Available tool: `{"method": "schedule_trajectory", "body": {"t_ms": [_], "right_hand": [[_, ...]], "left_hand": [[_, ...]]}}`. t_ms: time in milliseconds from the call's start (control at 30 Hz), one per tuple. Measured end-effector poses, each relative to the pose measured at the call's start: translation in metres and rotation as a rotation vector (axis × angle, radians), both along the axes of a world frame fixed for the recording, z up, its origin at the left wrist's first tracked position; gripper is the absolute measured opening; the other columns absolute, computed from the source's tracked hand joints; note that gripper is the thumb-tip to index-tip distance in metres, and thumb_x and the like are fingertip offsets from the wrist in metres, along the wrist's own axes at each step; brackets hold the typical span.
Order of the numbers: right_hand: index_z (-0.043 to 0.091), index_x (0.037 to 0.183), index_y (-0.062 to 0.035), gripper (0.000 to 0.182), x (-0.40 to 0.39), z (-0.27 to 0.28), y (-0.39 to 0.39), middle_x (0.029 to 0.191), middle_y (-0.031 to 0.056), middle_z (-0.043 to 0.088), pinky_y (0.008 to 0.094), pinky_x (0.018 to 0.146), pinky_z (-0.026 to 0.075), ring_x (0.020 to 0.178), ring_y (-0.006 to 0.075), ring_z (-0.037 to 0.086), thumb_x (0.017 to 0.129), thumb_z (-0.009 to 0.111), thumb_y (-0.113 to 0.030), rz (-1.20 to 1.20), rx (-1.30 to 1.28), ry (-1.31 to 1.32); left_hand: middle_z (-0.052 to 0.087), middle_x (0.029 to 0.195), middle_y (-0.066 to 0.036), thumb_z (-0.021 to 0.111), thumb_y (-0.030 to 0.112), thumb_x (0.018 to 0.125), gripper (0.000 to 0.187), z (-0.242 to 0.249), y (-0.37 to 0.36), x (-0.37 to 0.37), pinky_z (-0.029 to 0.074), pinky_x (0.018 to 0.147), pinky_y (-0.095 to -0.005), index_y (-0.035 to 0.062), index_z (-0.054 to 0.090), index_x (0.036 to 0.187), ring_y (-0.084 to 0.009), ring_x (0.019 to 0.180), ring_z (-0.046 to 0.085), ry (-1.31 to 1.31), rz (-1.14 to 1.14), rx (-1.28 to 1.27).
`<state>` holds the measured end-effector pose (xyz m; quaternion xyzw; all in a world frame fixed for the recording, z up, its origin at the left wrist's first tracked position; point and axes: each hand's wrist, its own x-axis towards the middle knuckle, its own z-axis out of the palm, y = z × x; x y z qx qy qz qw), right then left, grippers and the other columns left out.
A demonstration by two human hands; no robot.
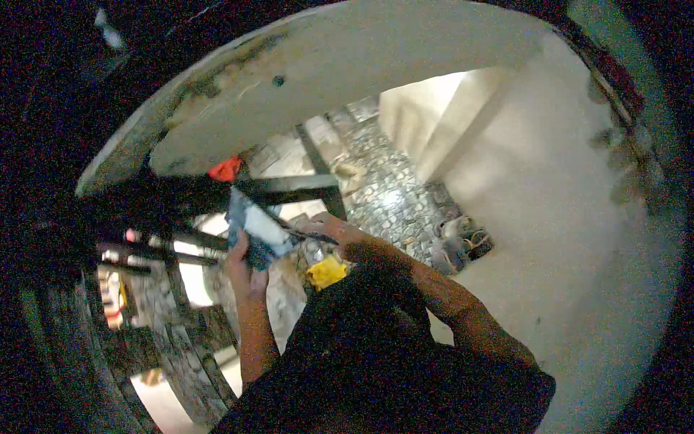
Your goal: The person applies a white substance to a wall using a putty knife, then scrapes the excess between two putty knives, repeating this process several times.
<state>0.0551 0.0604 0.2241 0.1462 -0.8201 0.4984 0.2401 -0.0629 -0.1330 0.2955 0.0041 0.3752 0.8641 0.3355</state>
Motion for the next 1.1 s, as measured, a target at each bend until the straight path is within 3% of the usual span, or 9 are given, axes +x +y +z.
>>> {"method": "schedule_trajectory", "body": {"t_ms": [67, 133, 300, 367, 433, 533, 733, 833, 1100], "right_hand": [[0.043, 0.124, -0.0047, 0.039, 0.013, -0.043, 0.045, 0.121, 0.0152, 0.045, 0.0389, 0.100, 0.027, 0.119, 0.0268, 0.038, 0.086, 0.035, -0.001, -0.176, 0.055, -0.091], [0.035, 0.131, -0.0024, 0.045, 0.027, -0.033, 0.102, 0.126, 0.0156, 0.044, 0.0334, 0.102, 0.027, 0.118, 0.0239, 0.040, 0.086, 0.033, 0.001, -0.636, -0.342, -0.182], [0.046, 0.119, -0.0012, 0.037, 0.026, 0.051, 0.302, 0.100, 0.0091, 0.054, 0.0272, 0.076, 0.044, 0.087, 0.0149, 0.053, 0.082, 0.050, -0.006, -1.575, 0.035, 0.329], [0.041, 0.124, -0.0030, 0.048, 0.001, 0.096, 0.305, 0.123, 0.0208, 0.042, 0.0376, 0.095, 0.037, 0.113, 0.0338, 0.043, 0.077, 0.050, 0.001, -1.463, -0.260, 0.447], [0.039, 0.125, -0.0015, 0.053, -0.026, 0.111, 0.314, 0.120, 0.0218, 0.045, 0.0393, 0.093, 0.038, 0.109, 0.0361, 0.045, 0.076, 0.056, -0.012, -1.674, -0.049, 0.214], [0.038, 0.126, -0.0030, 0.056, -0.058, 0.138, 0.286, 0.118, 0.0219, 0.044, 0.0424, 0.093, 0.037, 0.109, 0.0391, 0.043, 0.073, 0.055, -0.010, -1.809, -0.117, 0.102], [0.040, 0.124, -0.0046, 0.059, -0.102, 0.171, 0.193, 0.109, 0.0181, 0.044, 0.0469, 0.088, 0.036, 0.105, 0.0366, 0.044, 0.068, 0.059, -0.006, -1.739, -0.024, 0.150], [0.033, 0.130, -0.0067, 0.074, -0.128, 0.176, 0.148, 0.109, 0.0175, 0.043, 0.0475, 0.080, 0.036, 0.101, 0.0353, 0.045, 0.066, 0.068, -0.018, -1.682, 0.136, 0.213], [0.039, 0.128, -0.0045, 0.064, -0.158, 0.188, 0.016, 0.107, 0.0151, 0.045, 0.0441, 0.085, 0.036, 0.103, 0.0327, 0.045, 0.067, 0.057, -0.005, -1.236, 0.168, 0.287]], "left_hand": [[0.058, 0.103, -0.011, 0.054, 0.013, 0.085, 0.033, 0.005, 0.000, -0.001, 0.047, 0.083, -0.0358, -0.0025, 0.048, 0.113, -0.0214, 0.094, 0.058, 0.026, -0.026, 0.089], [0.061, 0.097, -0.010, 0.052, 0.015, 0.086, 0.026, 0.016, -0.004, 0.000, 0.048, 0.078, -0.0341, -0.0020, 0.053, 0.106, -0.0225, 0.088, 0.059, 0.070, 0.012, 0.089], [0.058, 0.104, -0.011, 0.053, 0.015, 0.085, 0.032, -0.005, -0.016, -0.011, 0.047, 0.083, -0.0357, -0.0013, 0.047, 0.113, -0.0229, 0.093, 0.058, 0.035, -0.075, 0.021], [0.057, 0.107, -0.012, 0.053, 0.013, 0.086, 0.035, -0.002, -0.013, -0.009, 0.046, 0.085, -0.0362, -0.0010, 0.044, 0.117, -0.0228, 0.096, 0.057, 0.055, -0.105, 0.031], [0.057, 0.107, -0.012, 0.053, 0.012, 0.086, 0.035, -0.003, -0.013, -0.008, 0.046, 0.085, -0.0362, -0.0012, 0.044, 0.116, -0.0227, 0.096, 0.057, 0.037, -0.120, 0.051], [0.057, 0.109, -0.012, 0.053, 0.013, 0.086, 0.033, -0.016, -0.025, -0.011, 0.046, 0.086, -0.0368, -0.0008, 0.045, 0.115, -0.0230, 0.096, 0.057, 0.018, -0.126, 0.030], [0.058, 0.108, -0.011, 0.053, 0.015, 0.086, 0.032, -0.041, -0.044, -0.011, 0.046, 0.086, -0.0374, -0.0005, 0.047, 0.114, -0.0231, 0.097, 0.058, 0.013, -0.096, 0.120], [0.058, 0.107, -0.011, 0.053, 0.014, 0.086, 0.032, -0.044, -0.049, -0.010, 0.047, 0.085, -0.0366, -0.0009, 0.047, 0.113, -0.0228, 0.095, 0.058, -0.012, -0.090, 0.094], [0.058, 0.106, -0.011, 0.053, 0.014, 0.086, 0.032, -0.026, -0.047, -0.002, 0.047, 0.085, -0.0356, -0.0015, 0.046, 0.114, -0.0221, 0.093, 0.058, -0.027, 0.001, 0.031]]}}
